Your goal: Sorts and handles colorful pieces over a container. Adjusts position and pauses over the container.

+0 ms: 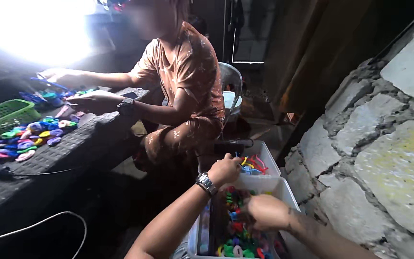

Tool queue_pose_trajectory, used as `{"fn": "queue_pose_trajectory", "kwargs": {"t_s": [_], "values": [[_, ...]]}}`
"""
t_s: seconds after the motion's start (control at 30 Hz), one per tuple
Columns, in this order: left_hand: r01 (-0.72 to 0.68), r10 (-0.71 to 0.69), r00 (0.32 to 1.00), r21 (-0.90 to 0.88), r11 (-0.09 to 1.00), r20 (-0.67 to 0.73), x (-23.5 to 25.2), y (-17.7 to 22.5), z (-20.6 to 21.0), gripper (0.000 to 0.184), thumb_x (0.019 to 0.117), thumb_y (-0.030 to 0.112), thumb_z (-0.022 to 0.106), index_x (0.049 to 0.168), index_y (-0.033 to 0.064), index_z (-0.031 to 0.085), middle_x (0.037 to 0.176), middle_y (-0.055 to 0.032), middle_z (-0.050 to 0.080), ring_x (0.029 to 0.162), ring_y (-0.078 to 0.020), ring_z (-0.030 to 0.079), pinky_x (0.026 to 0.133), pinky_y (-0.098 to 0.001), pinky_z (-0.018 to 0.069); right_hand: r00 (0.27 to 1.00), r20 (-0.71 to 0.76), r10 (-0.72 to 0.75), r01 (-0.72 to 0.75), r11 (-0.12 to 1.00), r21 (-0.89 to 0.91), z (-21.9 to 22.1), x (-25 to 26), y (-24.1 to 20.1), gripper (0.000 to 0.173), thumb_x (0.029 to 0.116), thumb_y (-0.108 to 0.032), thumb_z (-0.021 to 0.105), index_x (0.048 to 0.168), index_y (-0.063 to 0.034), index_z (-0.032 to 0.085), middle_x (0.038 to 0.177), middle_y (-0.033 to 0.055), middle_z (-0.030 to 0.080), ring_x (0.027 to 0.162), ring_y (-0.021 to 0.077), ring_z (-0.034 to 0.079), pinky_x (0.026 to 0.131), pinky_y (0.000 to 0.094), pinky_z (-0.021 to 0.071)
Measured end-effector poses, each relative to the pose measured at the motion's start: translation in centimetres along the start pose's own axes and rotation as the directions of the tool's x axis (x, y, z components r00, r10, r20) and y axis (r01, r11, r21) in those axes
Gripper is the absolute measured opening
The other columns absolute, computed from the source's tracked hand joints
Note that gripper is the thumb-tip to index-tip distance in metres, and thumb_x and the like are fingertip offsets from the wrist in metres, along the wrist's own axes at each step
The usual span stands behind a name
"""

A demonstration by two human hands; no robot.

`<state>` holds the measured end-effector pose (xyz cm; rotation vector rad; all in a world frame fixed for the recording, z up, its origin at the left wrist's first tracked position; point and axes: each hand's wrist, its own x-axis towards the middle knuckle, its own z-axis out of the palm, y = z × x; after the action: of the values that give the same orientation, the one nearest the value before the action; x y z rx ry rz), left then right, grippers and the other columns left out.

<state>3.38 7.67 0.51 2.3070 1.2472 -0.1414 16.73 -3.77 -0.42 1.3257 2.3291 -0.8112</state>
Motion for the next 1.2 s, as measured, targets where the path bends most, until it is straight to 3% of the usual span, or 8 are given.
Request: {"fn": "queue_pose_trajectory", "kwargs": {"t_s": [0.07,0.2,0.33,0.43,0.6,0.87,1.03,1.2], "values": [[-0.018,0.018,0.999,-0.001,1.000,-0.027,-0.2,-0.1,0.1,0.042,0.1083,0.034,0.045,0.148,0.0242,0.055,0.160,-0.0177,0.038,0.123,-0.0398,0.061,0.098,-0.0609,0.0508,0.999,0.017,-0.034,0.034,0.999,-0.020,0.7,0.4,0.1,0.023,0.0977,-0.021,0.066,0.112,-0.0026,0.071,0.117,0.0213,0.067,0.110,0.0416,0.065,0.090,0.0645,0.0496],[-0.158,0.164,0.975,0.056,0.986,-0.150,-2.3,0.7,0.1,0.040,0.1046,0.034,0.054,0.140,0.0172,0.061,0.153,-0.0165,0.047,0.124,-0.0392,0.059,0.098,-0.0599,0.0503,0.999,0.020,0.026,-0.026,1.000,-0.017,0.5,-0.3,-0.3,0.026,0.0993,-0.023,0.063,0.109,-0.0001,0.070,0.114,0.0232,0.067,0.111,0.0426,0.064,0.091,0.0646,0.0486],[-0.412,0.387,0.883,-0.047,0.910,-0.265,-5.2,0.9,0.8,0.029,0.1048,0.024,0.054,0.124,0.0100,0.069,0.137,-0.0138,0.061,0.127,-0.0349,0.057,0.101,-0.0584,0.0468,0.974,-0.207,0.096,-0.042,0.967,0.251,-0.8,-2.3,0.6,0.026,0.0980,-0.019,0.062,0.109,0.0034,0.070,0.103,0.0240,0.068,0.098,0.0405,0.066,0.088,0.0613,0.0500],[-0.518,0.477,0.851,-0.208,0.829,-0.221,-6.3,0.3,1.6,0.036,0.1095,0.023,0.043,0.122,0.0002,0.067,0.120,-0.0195,0.067,0.113,-0.0325,0.065,0.099,-0.0534,0.0504,0.805,-0.592,-0.030,0.261,0.915,0.309,0.8,-2.8,2.0,0.020,0.0939,-0.015,0.064,0.099,0.0028,0.071,0.090,0.0167,0.071,0.081,0.0278,0.068,0.078,0.0470,0.0555],[-0.472,0.494,0.866,-0.458,0.754,-0.079,-6.5,-0.3,1.5,0.036,0.1103,0.024,0.043,0.121,-0.0061,0.058,0.094,-0.0186,0.067,0.080,-0.0244,0.068,0.078,-0.0442,0.0572,0.555,-0.827,0.087,0.403,0.842,0.359,2.2,-2.1,2.2,0.015,0.0928,-0.010,0.060,0.101,-0.0023,0.070,0.087,0.0061,0.070,0.074,0.0096,0.066,0.069,0.0289,0.0567],[-0.606,0.580,0.785,-0.463,0.646,-0.218,-6.5,-1.1,1.6,0.034,0.1067,0.020,0.049,0.105,-0.0076,0.070,0.111,-0.0195,0.063,0.102,-0.0237,0.062,0.092,-0.0391,0.0509,0.466,-0.834,0.296,0.522,0.669,0.529,2.1,-1.4,2.2,0.008,0.0934,-0.010,0.063,0.098,-0.0064,0.069,0.083,-0.0047,0.069,0.067,0.0001,0.062,0.063,0.0186,0.0546],[-0.662,0.636,0.708,-0.601,0.448,-0.306,-6.6,-1.7,1.7,0.033,0.1062,0.019,0.048,0.098,-0.0057,0.067,0.095,-0.0069,0.064,0.085,-0.0063,0.059,0.078,-0.0243,0.0501,0.439,-0.828,0.349,0.483,0.685,0.545,2.1,-1.6,2.3,0.010,0.0927,-0.010,0.063,0.096,-0.0061,0.072,0.082,-0.0056,0.070,0.069,-0.0024,0.062,0.064,0.0161,0.0533],[-0.601,0.629,0.746,-0.626,0.496,-0.219,-7.0,-1.2,1.6,0.028,0.1084,0.018,0.042,0.107,-0.0032,0.061,0.085,-0.0024,0.059,0.073,-0.0035,0.055,0.069,-0.0222,0.0484,0.255,-0.870,0.422,0.500,0.712,0.493,2.1,-1.5,2.4,0.010,0.0934,-0.009,0.061,0.098,-0.0046,0.069,0.083,-0.0060,0.068,0.068,-0.0044,0.060,0.063,0.0132,0.0519]]}}
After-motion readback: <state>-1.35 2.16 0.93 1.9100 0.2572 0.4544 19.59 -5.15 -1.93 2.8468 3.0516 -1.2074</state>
